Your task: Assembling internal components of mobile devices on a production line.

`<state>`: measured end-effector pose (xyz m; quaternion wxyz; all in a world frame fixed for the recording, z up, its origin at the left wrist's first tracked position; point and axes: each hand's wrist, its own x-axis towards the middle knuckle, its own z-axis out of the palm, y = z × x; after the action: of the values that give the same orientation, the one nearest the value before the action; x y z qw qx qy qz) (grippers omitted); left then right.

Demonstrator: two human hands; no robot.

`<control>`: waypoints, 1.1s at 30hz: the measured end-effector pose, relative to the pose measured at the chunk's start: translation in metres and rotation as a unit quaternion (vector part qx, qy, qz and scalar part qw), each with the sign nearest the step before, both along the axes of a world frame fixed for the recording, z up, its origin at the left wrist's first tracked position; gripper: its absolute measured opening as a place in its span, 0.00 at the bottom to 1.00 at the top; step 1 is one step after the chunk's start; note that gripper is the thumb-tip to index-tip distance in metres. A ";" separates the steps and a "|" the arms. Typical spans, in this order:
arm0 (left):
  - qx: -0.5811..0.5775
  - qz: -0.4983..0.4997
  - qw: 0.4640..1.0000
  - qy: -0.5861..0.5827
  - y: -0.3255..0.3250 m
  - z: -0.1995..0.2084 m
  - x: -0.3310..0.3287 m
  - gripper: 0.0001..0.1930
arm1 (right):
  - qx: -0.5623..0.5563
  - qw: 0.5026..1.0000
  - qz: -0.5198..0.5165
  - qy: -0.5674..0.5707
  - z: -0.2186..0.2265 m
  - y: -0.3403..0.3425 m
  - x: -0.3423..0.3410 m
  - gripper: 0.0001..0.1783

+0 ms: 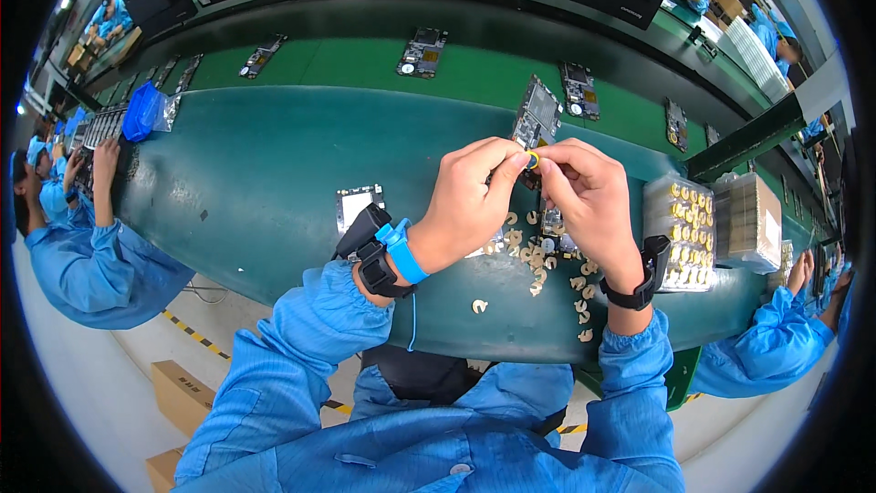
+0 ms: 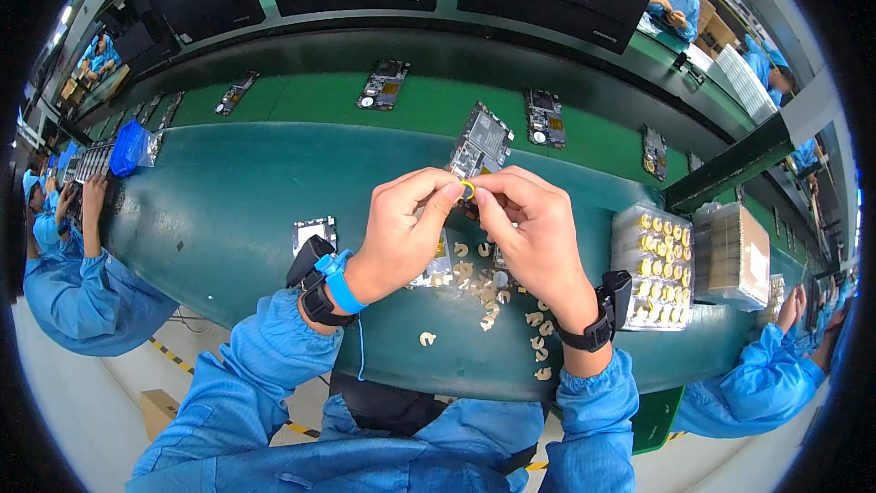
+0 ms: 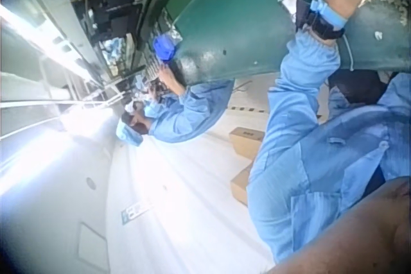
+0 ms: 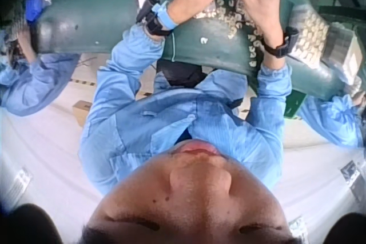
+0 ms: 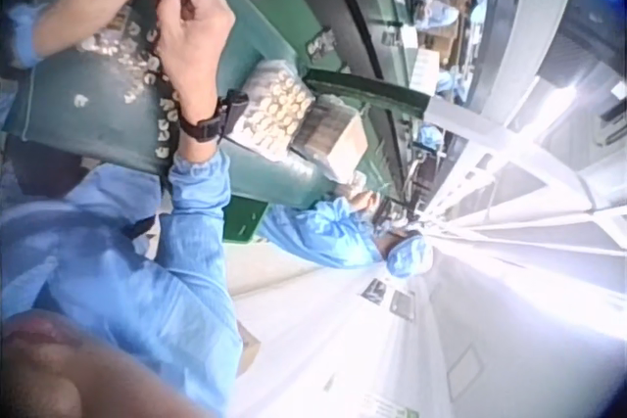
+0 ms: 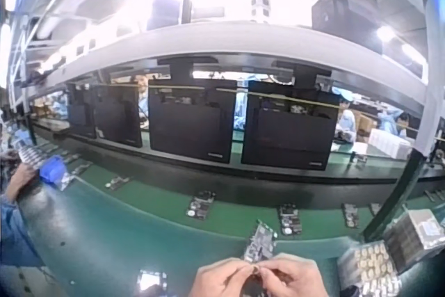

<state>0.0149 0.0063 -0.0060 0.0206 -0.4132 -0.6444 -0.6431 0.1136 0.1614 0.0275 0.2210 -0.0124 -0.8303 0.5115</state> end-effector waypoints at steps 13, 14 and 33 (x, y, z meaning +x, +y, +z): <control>-0.001 0.013 1.000 0.019 -0.003 -0.007 -0.003 0.06 | 0.000 1.000 0.013 -0.016 -0.010 0.000 -0.004 0.04; 0.016 0.012 1.000 0.020 0.004 -0.007 -0.001 0.05 | 0.010 1.000 -0.006 -0.023 -0.005 0.001 -0.001 0.03; 0.041 -0.005 0.999 0.011 0.002 -0.004 0.003 0.06 | 0.079 0.992 -0.077 0.061 -0.016 -0.008 -0.002 0.02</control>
<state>0.0179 0.0088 -0.0105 0.0420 -0.4222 -0.6151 -0.6645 0.1117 0.1530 0.0114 0.3100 -0.0277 -0.8496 0.4258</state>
